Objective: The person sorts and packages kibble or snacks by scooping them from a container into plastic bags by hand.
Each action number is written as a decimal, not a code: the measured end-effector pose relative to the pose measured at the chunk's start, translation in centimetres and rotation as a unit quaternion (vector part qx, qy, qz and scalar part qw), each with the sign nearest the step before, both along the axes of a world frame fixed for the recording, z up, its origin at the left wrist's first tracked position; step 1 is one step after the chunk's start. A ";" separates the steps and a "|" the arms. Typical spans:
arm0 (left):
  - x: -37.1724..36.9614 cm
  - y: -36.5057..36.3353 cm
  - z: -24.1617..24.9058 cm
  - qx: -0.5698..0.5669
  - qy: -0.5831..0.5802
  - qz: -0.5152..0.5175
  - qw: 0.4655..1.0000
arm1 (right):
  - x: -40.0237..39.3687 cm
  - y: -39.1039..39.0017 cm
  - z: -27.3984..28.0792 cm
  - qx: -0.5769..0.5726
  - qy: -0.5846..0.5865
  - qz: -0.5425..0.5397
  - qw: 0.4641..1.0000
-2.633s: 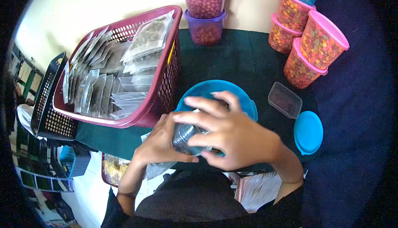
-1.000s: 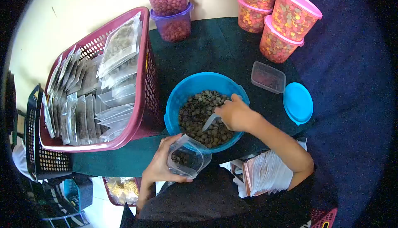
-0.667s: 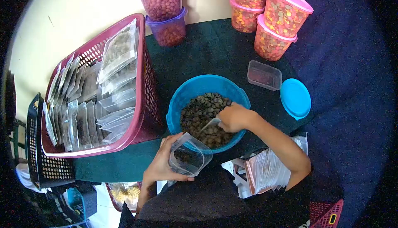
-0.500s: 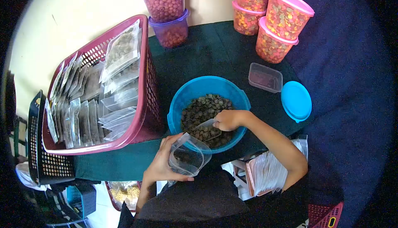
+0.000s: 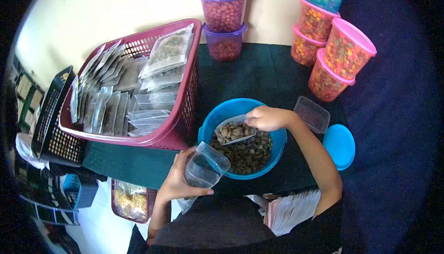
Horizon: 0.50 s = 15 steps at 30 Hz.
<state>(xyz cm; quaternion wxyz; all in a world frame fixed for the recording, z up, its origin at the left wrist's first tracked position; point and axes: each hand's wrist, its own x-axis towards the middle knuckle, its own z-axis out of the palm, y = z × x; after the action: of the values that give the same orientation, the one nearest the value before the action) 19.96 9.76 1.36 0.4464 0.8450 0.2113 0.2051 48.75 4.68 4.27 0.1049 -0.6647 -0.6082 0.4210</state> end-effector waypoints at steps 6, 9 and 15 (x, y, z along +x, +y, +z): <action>1.0 -1.3 0.9 0.037 0.027 0.036 0.998 | -1.6 -0.4 4.6 0.068 -0.111 0.139 0.982; 1.5 -2.1 1.0 0.052 0.028 0.051 0.997 | -5.6 -1.2 6.7 0.100 -0.281 0.143 0.944; 1.8 -2.8 0.7 0.048 -0.005 0.072 0.996 | -10.1 -3.0 3.8 0.506 -0.399 0.282 0.711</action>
<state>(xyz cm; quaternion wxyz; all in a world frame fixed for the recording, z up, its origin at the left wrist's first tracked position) 21.77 7.00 2.02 0.3905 0.8469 0.2594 0.2511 38.63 1.67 8.06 0.0496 -0.4160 -0.8745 -0.2443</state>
